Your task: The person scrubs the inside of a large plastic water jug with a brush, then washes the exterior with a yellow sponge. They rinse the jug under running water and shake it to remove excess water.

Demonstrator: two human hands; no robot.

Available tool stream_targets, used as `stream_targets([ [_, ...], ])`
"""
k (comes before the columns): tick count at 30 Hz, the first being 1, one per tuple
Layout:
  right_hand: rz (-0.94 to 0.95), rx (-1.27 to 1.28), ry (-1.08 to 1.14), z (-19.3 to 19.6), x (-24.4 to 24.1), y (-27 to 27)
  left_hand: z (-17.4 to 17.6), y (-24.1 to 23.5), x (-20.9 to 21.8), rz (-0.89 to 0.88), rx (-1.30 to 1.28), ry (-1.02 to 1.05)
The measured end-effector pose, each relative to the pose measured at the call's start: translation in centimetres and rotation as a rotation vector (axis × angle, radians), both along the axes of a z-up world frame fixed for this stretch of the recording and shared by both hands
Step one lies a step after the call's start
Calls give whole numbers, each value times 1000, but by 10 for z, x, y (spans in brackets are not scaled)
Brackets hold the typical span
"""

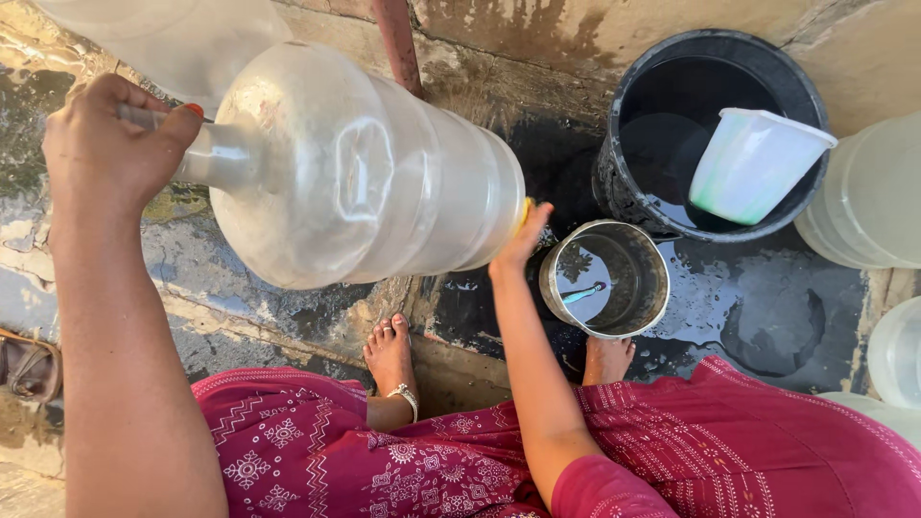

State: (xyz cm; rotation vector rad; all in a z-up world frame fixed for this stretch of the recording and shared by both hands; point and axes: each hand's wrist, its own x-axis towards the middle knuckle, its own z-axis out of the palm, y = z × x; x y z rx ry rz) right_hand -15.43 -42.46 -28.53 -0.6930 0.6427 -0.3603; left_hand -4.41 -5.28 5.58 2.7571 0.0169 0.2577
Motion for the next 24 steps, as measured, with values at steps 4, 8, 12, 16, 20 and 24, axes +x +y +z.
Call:
stream_targets([
  [4, 11, -865, -223, 112, 3, 69, -4, -5, 4, -15, 98, -17],
  [8, 265, -1288, -516, 193, -33, 107, -9, -13, 5, 0, 186, -50],
  [12, 253, -1587, -537, 199, -28, 101, -5, -18, 11, -26, 118, 45],
  [16, 337, -1328, -164, 177, 45, 53, -6, -18, 11, -221, -105, -99],
  [20, 803, -864, -23, 182, 117, 10, -9, -33, 7, -287, -158, -198],
  [24, 748, -1090, -210, 211, 121, 28, -9, -54, 6, -150, -97, -223],
])
